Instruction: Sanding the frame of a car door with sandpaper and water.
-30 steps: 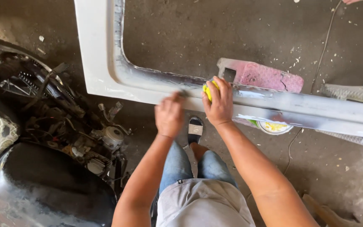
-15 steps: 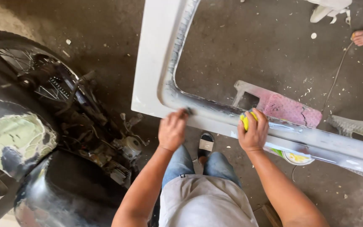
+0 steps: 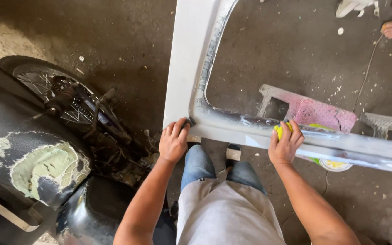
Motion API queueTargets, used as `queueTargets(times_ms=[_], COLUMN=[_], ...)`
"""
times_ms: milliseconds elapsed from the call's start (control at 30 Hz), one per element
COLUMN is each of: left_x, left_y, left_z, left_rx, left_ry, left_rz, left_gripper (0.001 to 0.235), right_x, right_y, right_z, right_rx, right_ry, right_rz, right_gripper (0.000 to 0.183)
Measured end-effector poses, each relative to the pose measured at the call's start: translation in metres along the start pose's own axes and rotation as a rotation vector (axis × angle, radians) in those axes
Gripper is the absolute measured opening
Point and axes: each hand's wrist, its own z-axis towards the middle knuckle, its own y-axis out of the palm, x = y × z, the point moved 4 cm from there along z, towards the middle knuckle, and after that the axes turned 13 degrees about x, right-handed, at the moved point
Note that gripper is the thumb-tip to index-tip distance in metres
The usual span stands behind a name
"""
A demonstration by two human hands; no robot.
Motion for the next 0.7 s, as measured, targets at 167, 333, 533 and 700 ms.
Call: queueTargets(times_ms=[167, 333, 533, 700], left_x=[-0.026, -0.031, -0.038, -0.061], left_y=[0.017, 0.007, -0.008, 0.004], left_z=[0.087, 0.092, 0.000, 0.090], left_rx=[0.045, 0.108, -0.104, 0.067], left_ry=[0.082, 0.089, 0.127, 0.101], left_rz=[0.023, 0.026, -0.114, -0.031], left_gripper=[0.037, 0.033, 0.035, 0.037], right_x=[-0.078, -0.178, -0.212, -0.195], right_y=[0.027, 0.070, 0.070, 0.057], right_z=[-0.003, -0.003, 0.013, 0.008], right_rx=[-0.088, -0.174, -0.288, -0.335], right_ry=[-0.089, -0.369, -0.293, -0.440], right_rz=[0.139, 0.326, 0.188, 0.113], right_gripper=[0.041, 0.045, 0.047, 0.055])
